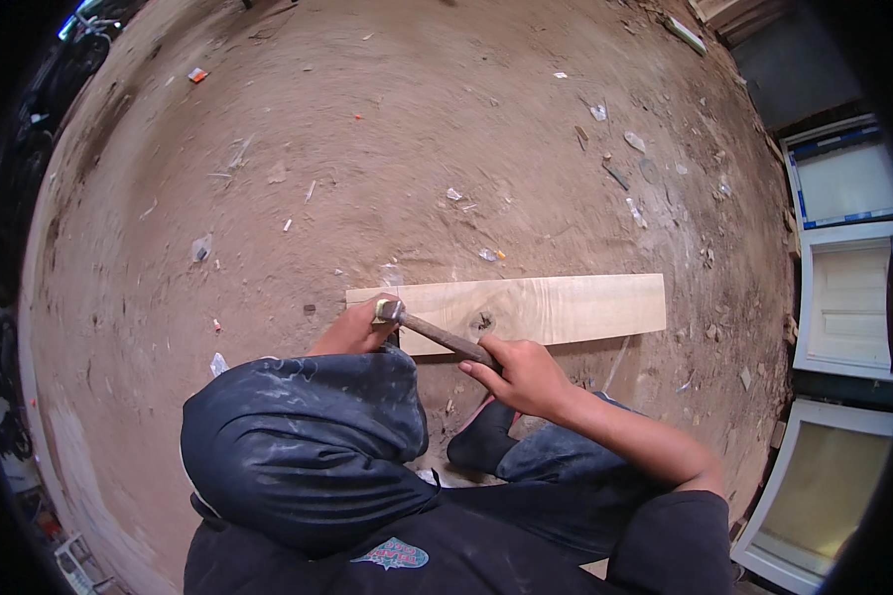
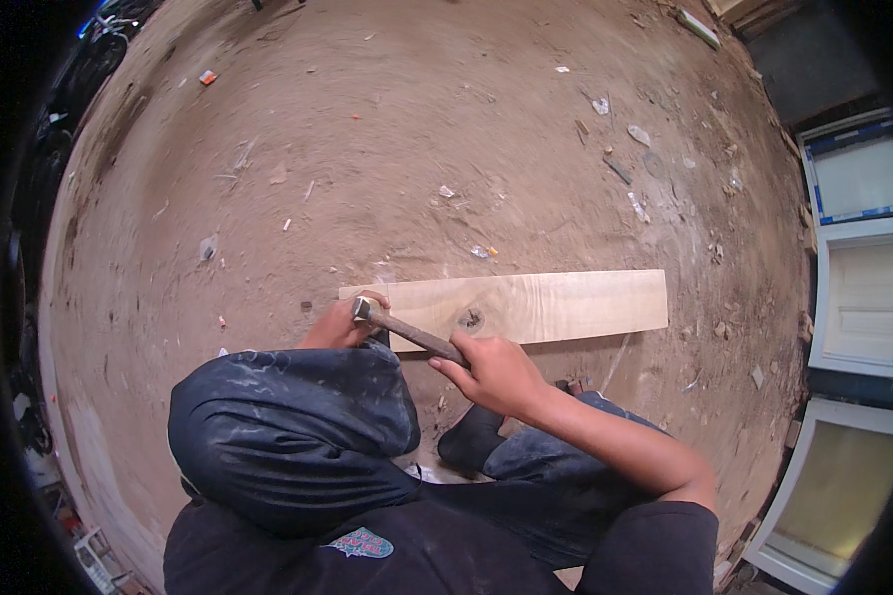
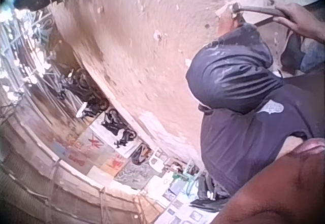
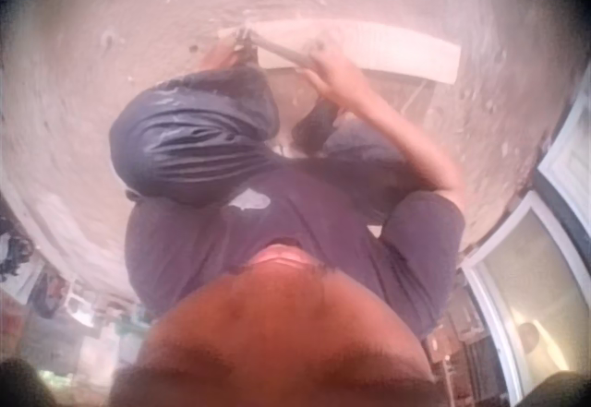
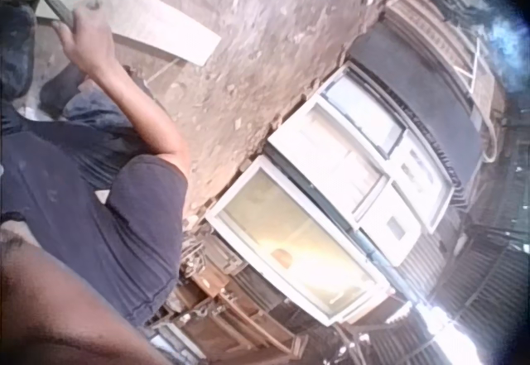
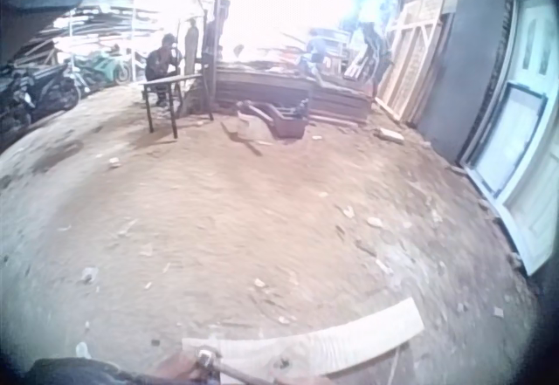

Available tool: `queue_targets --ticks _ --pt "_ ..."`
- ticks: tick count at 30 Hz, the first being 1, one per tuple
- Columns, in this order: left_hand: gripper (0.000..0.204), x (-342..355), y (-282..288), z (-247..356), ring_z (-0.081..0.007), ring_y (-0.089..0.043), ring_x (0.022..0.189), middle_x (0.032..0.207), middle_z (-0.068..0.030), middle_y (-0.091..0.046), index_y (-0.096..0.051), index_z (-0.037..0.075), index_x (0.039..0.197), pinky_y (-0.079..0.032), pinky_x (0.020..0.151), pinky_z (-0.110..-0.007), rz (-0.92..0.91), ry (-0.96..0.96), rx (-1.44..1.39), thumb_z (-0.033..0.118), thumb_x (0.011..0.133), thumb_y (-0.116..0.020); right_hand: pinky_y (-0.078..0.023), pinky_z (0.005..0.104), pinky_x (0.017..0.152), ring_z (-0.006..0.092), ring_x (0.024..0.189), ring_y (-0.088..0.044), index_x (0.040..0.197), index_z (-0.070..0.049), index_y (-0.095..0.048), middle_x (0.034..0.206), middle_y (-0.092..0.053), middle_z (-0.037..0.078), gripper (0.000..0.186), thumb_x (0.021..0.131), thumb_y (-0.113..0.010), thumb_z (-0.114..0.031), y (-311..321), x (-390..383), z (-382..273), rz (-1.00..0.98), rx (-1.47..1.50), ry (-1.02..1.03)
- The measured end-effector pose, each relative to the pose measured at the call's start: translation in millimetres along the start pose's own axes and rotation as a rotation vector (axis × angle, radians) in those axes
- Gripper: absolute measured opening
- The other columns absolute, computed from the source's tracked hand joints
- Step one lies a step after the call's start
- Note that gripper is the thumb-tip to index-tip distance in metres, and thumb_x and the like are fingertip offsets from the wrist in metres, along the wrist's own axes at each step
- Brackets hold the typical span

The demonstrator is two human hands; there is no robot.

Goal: The person sits on the floor and uses a hammer and chisel to carve a small wooden block placed on a larger plank. After carving, the person sands the plank with a sanding block.

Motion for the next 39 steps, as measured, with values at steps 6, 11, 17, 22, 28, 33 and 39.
queue_targets --ticks 6,11,17,22,28,33,39 --pt "0.035 -7 -1 1 -0.0195 -0.064 0.083 0.09 -0.009 -0.065 -0.058 0.008 0.119 -0.05 0.075 -0.033 -0.01 0.029 -0.115 -0.002 0.087 -0.065 -0.048 0.0527 0.061 0.0458 0.071 -0.064 0.093 -0.003 -0.055 0.07 -0.062 0.023 0.037 0.097 -0.068 -0.038 8 -1 -14 -0.021 -0.016 0.074" --pt "0.036 -4 5 15 -0.025 -0.066 0.086 0.089 -0.0136 -0.064 -0.056 0.008 0.121 -0.051 0.077 -0.037 -0.041 0.059 0.002 -0.002 0.086 -0.063 -0.048 0.0538 0.061 0.0457 0.07 -0.064 0.093 -0.003 -0.055 0.069 -0.062 0.023 0.037 0.098 -0.067 -0.037 -2 -1 -5 -0.032 -0.063 0.025" --pt "0.038 -6 3 -1 -0.0327 -0.066 0.09 0.093 -0.0172 -0.066 -0.057 0.007 0.124 -0.051 0.08 -0.04 -0.007 -0.044 0.016 0.002 0.087 -0.063 -0.049 0.0556 0.062 0.0468 0.07 -0.065 0.092 -0.004 -0.056 0.067 -0.062 0.023 0.038 0.099 -0.063 -0.04 -4 2 -6 -0.096 -0.162 -0.046" --pt "0.038 -12 8 13 -0.029 -0.066 0.096 0.099 -0.0161 -0.067 -0.059 0.004 0.125 -0.051 0.084 -0.039 0.012 0.004 -0.071 0.011 0.09 -0.07 -0.049 0.0557 0.063 0.0468 0.069 -0.065 0.091 -0.004 -0.057 0.066 -0.062 0.023 0.038 0.099 -0.064 -0.04 -8 0 -4 -0.118 -0.143 -0.067" --pt "0.034 -13 10 14 -0.0236 -0.066 0.097 0.102 -0.0135 -0.069 -0.063 0.002 0.121 -0.051 0.086 -0.038 0.028 -0.041 -0.089 0.017 0.093 -0.074 -0.048 0.0531 0.061 0.0464 0.068 -0.064 0.09 -0.002 -0.059 0.066 -0.061 0.024 0.038 0.099 -0.066 -0.038 -2 -3 -9 -0.067 -0.031 -0.083" --pt "0.033 -15 3 -3 -0.0257 -0.066 0.096 0.103 -0.0154 -0.07 -0.066 0.001 0.118 -0.05 0.086 -0.037 0.051 -0.026 -0.096 0.02 0.093 -0.074 -0.048 0.0517 0.059 0.0462 0.068 -0.064 0.091 -0.003 -0.059 0.064 -0.059 0.024 0.036 0.098 -0.067 -0.037 13 -2 -21 0.011 0.046 0.002" --pt "0.032 -12 10 20 -0.0172 -0.063 0.091 0.096 -0.0088 -0.069 -0.066 0.001 0.12 -0.05 0.082 -0.034 -0.022 0.01 -0.136 0.018 0.094 -0.075 -0.049 0.0541 0.061 0.0463 0.067 -0.064 0.092 -0.004 -0.059 0.064 -0.061 0.023 0.041 0.098 -0.064 -0.044 -3 -5 1 -0.03 -0.178 -0.018"
Point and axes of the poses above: each hand's wrist, its own x-axis towards the middle knuckle, its own y-axis out of the back of the hand, z = x × y, the point moved 2 cm from there along x, towards the middle knuckle
